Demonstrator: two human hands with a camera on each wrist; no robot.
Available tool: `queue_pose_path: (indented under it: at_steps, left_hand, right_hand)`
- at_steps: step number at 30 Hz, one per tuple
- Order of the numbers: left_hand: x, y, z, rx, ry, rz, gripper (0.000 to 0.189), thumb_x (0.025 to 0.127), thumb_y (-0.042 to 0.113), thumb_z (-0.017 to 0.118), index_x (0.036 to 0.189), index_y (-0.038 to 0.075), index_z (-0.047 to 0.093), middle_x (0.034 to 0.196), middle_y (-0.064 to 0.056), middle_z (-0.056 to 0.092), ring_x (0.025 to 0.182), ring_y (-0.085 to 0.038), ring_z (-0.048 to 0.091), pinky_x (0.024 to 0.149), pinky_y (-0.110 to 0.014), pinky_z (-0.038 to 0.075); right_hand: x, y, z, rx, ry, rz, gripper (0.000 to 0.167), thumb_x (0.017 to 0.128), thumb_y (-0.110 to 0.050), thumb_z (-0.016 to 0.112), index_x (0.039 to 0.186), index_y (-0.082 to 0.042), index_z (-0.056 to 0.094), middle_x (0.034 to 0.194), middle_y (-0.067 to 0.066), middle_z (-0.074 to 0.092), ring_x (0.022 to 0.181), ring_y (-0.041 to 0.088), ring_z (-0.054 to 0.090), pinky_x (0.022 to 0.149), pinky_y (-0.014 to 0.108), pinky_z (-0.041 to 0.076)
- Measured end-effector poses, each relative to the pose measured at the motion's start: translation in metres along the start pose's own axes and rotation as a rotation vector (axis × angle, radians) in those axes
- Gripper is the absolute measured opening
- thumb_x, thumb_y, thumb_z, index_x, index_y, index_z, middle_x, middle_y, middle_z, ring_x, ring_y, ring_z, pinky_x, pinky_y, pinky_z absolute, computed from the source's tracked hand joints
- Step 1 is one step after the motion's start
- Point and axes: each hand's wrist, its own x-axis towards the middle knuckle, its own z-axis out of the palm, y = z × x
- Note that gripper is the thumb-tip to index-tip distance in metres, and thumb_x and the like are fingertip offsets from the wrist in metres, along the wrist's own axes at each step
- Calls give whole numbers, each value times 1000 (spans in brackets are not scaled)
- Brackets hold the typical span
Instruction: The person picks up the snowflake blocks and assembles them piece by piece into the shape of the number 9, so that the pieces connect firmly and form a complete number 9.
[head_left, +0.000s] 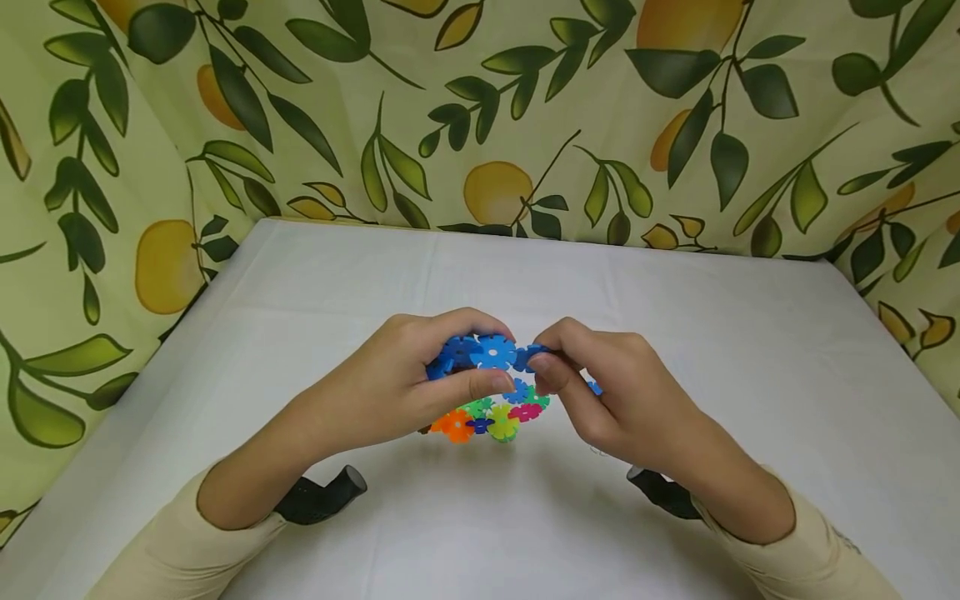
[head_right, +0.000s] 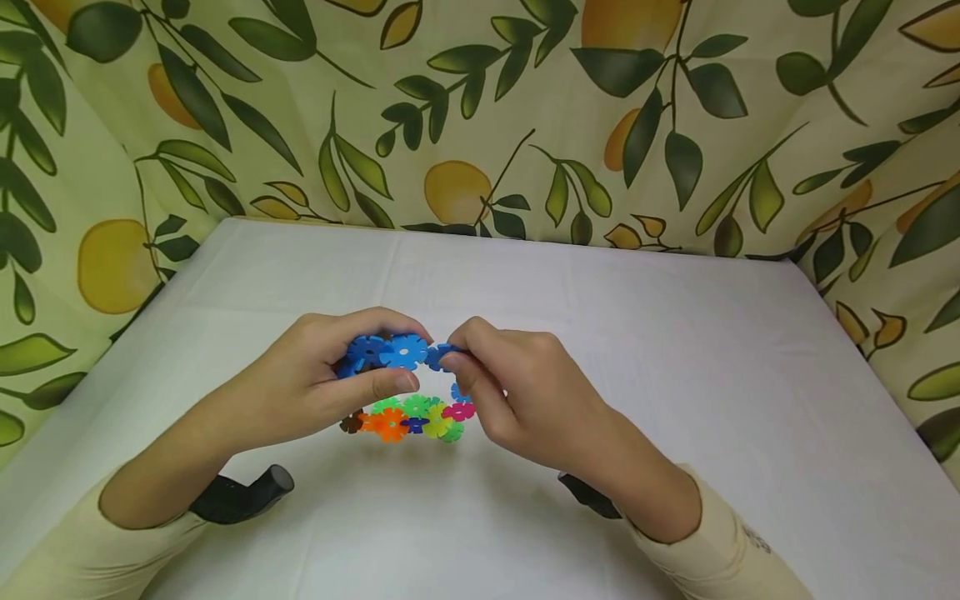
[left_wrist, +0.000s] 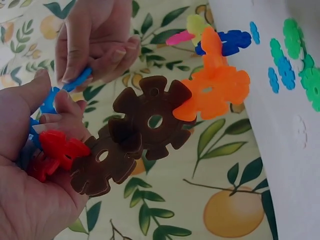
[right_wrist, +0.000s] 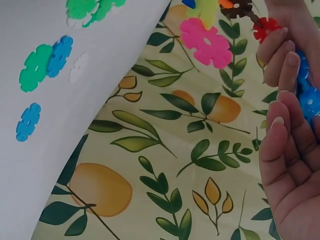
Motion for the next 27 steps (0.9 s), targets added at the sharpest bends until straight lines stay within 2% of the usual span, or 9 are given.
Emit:
queue_pose_path:
  at_steps: [7, 12, 16, 19, 22, 24, 27]
  left_hand:
    - [0, 2, 0, 6, -67, -47, 34, 95, 29, 72, 123, 13, 62, 95, 8, 69, 80, -5, 65, 70, -26, 57]
    - [-1, 1, 4, 3, -93, -33, 33, 96, 29, 70, 122, 11, 61, 91, 8, 68, 76, -5, 62, 67, -25, 56]
    - [-1, 0, 8, -14, -99, -22, 34, 96, 26, 70, 123, 8, 60, 87, 8, 66, 70, -5, 60, 63, -25, 55]
    - [0, 0, 10, -23, -96, -18, 34, 96, 24, 70, 123, 7, 60, 86, 7, 65, 69, -5, 59, 63, -25, 55]
    - [0, -1, 11, -25, -97, -18, 32, 96, 23, 70, 122, 7, 60, 84, 7, 64, 67, -5, 58, 61, -25, 54]
    - [1, -1, 11, -25, -91, -10, 31, 96, 22, 70, 122, 7, 61, 83, 7, 64, 67, -5, 58, 61, -25, 54]
    - [3, -2, 10, 3, -40, 20, 31, 94, 22, 74, 119, 9, 64, 87, 9, 66, 69, -4, 60, 62, -25, 55]
  right_hand:
    - [0, -3, -2, -32, -8, 10, 27, 107, -26, 48, 98, -4, 61, 79, -3, 66, 66, 6, 61, 62, 17, 53]
    - [-2, -3, 0, -50, -9, -6, 25, 106, -22, 49, 96, -4, 61, 76, -3, 64, 63, 5, 57, 59, 16, 51]
    - [-4, -4, 1, -16, 0, 22, 4, 99, -5, 61, 95, -5, 61, 74, -4, 61, 61, 5, 56, 57, 15, 50]
    - [-5, -5, 2, 9, 10, 37, 14, 91, 7, 67, 94, -6, 61, 72, -4, 60, 59, 5, 54, 55, 15, 48]
    - [-4, -5, 4, 17, 17, 34, 5, 98, -4, 62, 93, -6, 61, 70, -4, 59, 56, 3, 51, 52, 14, 46]
    - [-3, -5, 5, 32, 19, 28, 14, 103, -15, 56, 94, -5, 60, 70, -4, 58, 56, 4, 50, 53, 13, 45]
    - [-2, -2, 3, 77, 14, 33, 23, 105, -25, 52, 98, -4, 61, 74, -4, 60, 61, 5, 54, 56, 15, 48]
